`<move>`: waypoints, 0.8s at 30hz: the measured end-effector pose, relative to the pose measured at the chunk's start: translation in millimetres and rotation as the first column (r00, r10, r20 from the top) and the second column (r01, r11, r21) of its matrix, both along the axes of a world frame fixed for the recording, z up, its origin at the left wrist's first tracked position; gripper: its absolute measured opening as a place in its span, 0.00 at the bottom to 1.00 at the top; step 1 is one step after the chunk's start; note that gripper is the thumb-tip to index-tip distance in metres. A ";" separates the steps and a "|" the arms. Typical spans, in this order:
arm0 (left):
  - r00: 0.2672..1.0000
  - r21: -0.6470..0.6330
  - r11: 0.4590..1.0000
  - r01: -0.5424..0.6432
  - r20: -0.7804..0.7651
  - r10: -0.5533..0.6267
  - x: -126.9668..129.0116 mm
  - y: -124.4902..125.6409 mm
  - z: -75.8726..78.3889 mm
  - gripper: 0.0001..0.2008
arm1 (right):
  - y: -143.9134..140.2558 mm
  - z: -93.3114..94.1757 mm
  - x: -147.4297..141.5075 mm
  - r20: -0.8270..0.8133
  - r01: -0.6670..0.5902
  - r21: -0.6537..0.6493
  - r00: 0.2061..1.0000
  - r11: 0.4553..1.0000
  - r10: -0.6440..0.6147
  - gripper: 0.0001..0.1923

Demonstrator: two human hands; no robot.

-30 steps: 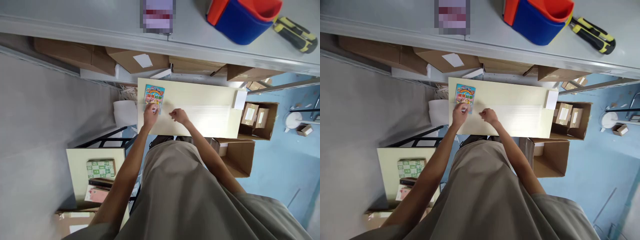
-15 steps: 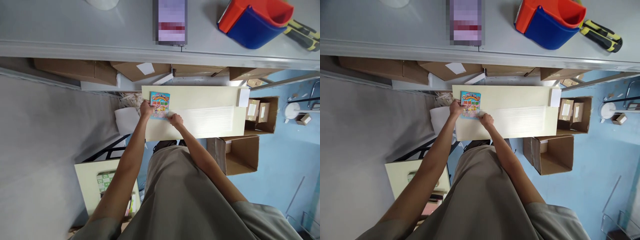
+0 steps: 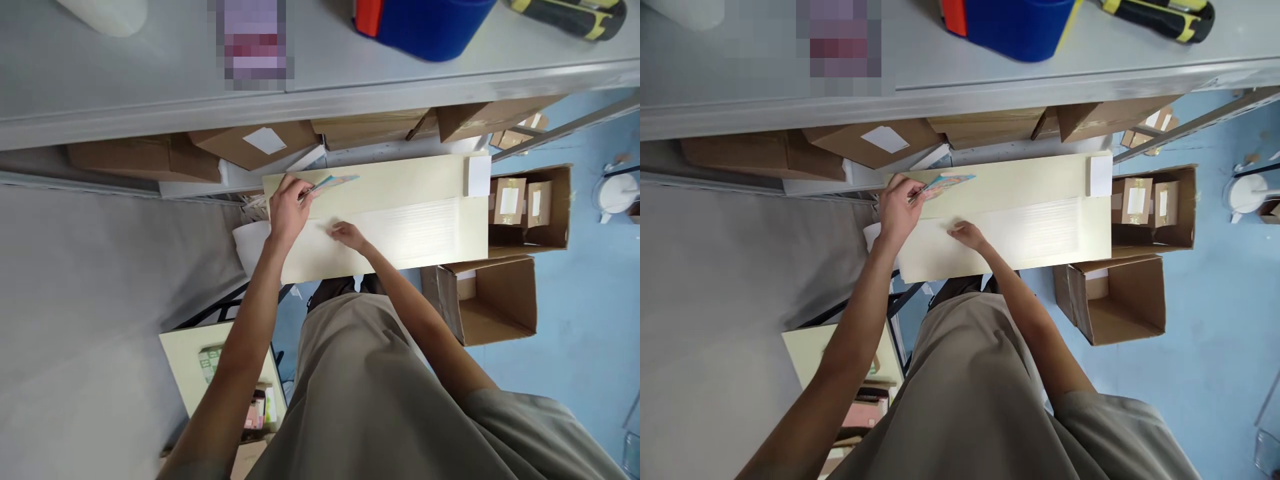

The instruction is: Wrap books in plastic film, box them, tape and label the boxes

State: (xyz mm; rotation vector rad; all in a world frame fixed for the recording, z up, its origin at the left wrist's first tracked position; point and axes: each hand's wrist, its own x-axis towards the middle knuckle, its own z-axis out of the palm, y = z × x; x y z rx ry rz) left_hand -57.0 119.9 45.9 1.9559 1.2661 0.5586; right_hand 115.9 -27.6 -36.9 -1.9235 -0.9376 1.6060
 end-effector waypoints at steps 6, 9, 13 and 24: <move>0.939 -0.488 0.871 -0.056 0.271 0.212 78.0 -86.0 -33.4 0.24 | -80.8 33.9 122.9 -0.493 0.357 0.144 0.835 0.923 -0.246 0.37; 0.910 -0.668 0.740 -0.084 0.252 0.331 130.7 -145.0 -71.4 0.27 | -125.7 33.7 175.5 -0.390 0.368 0.061 0.864 0.928 -0.317 0.34; 0.897 -0.714 0.684 -0.150 0.193 0.398 198.1 -202.6 -108.4 0.21 | -166.4 14.7 231.2 -0.044 0.314 -0.009 0.948 0.949 -0.315 0.34; 0.927 -0.549 0.754 -0.361 -0.124 0.354 257.4 -220.8 -145.4 0.09 | -179.8 -6.8 283.7 0.479 -0.088 -0.185 0.862 0.979 0.168 0.11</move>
